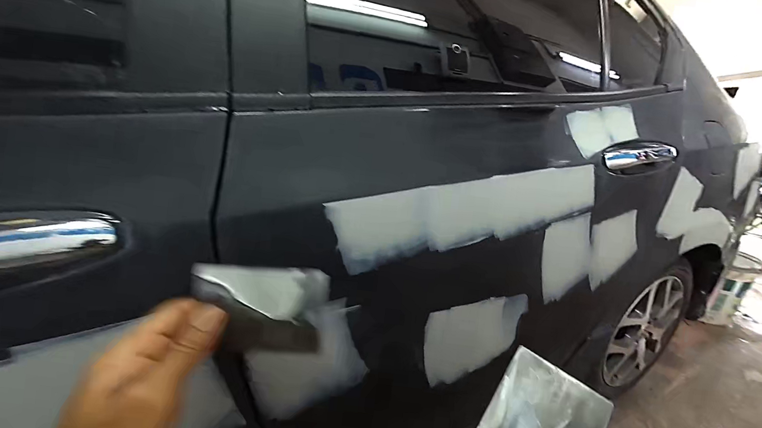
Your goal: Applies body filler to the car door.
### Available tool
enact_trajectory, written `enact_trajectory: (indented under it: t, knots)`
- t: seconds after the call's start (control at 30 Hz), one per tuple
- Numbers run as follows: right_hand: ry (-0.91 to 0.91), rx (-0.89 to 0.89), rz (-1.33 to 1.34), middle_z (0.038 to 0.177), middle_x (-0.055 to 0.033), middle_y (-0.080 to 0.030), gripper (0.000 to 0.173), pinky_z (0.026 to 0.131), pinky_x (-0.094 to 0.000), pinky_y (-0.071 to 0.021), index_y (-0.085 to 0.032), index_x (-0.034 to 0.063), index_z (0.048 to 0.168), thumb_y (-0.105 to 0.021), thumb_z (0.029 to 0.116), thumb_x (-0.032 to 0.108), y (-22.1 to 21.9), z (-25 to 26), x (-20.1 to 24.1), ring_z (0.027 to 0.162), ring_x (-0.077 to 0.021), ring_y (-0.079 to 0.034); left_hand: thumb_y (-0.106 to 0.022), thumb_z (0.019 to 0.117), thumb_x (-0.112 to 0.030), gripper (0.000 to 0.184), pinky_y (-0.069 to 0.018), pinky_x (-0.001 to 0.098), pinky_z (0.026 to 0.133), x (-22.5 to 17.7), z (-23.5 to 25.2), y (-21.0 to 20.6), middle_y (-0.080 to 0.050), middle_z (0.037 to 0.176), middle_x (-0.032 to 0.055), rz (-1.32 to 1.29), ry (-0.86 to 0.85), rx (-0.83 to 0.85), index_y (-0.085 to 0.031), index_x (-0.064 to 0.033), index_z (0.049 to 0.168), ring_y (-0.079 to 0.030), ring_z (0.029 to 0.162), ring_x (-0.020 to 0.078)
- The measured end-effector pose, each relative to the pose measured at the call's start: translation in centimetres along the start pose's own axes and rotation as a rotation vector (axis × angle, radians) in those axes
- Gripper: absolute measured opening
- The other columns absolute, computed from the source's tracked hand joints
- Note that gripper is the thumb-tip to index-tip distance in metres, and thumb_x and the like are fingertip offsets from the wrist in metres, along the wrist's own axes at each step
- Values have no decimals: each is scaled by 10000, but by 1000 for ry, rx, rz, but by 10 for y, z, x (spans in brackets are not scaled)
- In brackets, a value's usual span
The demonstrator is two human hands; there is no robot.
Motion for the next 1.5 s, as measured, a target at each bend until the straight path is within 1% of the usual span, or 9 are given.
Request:
enact_trajectory:
  t: [0.1,0.17,0.23,0.33,0.57,0.77,0.93,1.17,1.5]
  knots:
    - [409,271,-361,1062,-19,-728,281,914,-299,-591,-580,-26,1219,-618,942,-50,-48,20,26,983,-71,-700,-401,1088,-222,346,-475,246,883,-25,41,71,-575,998,57,221,-35,-274,-550,79,1172,-548,921,-6]
    - [889,452,-782,1240,-14,-692,388,987,-330,-543,-711,151,1305,-539,986,10,-90,39,41,1161,-109,-630,-377,1104,-245,377,-457,295,888,-23,62,102,-571,1018,105,301,-4,-309,-537,81,1205,-539,936,43]
    - [1294,362,-1107,1271,18,-699,579,959,-437,-546,-700,384,1305,-497,906,17,-132,56,45,1191,-183,-647,-371,1107,-244,351,-471,340,855,-12,76,124,-581,975,89,285,32,-274,-566,42,1159,-558,899,76]
    - [1549,264,-1295,1290,31,-692,606,1014,-531,-493,-682,437,1303,-565,871,29,-183,73,45,1237,-217,-628,-359,1118,-233,320,-526,272,773,-1,86,134,-623,876,2,121,90,-240,-616,-47,1080,-618,789,44]
    - [1624,119,-1340,1364,44,-645,597,1099,-583,-397,-658,407,1349,-619,883,36,-237,97,38,1321,-206,-560,-372,1112,-189,302,-548,224,674,7,104,132,-636,802,-26,-17,105,-229,-621,-78,981,-630,709,36]
    - [1628,167,-1369,1332,29,-674,606,1046,-613,-433,-656,400,1340,-604,865,27,-193,99,-8,1259,-253,-613,-361,1109,-182,312,-551,225,667,6,103,132,-641,785,-23,-31,112,-212,-616,-91,953,-637,698,45]
    - [1579,257,-1461,1194,38,-712,572,923,-540,-507,-698,401,1270,-620,833,40,-199,74,29,1125,-229,-662,-359,1110,-193,311,-557,254,705,5,103,131,-645,826,-5,-22,124,-189,-626,-75,1003,-644,741,63]
    - [1609,161,-1394,1270,40,-679,600,1082,-567,-419,-683,408,1313,-591,863,21,-237,92,44,1265,-202,-591,-358,1111,-183,322,-564,254,718,5,104,131,-659,827,0,-50,136,-183,-637,-67,998,-656,749,65]
    - [1579,254,-1469,1182,59,-714,575,1008,-575,-468,-707,410,1252,-619,814,48,-171,81,-7,1178,-217,-645,-357,1115,-165,337,-576,290,648,1,111,136,-673,825,66,-56,241,-147,-639,-32,986,-673,715,133]
Point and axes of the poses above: each hand's wrist, its own z-axis towards the middle knuckle, its own y-axis out of the back of the hand, x = y × z, the point moved 4 cm from there along z, towards the middle knuckle
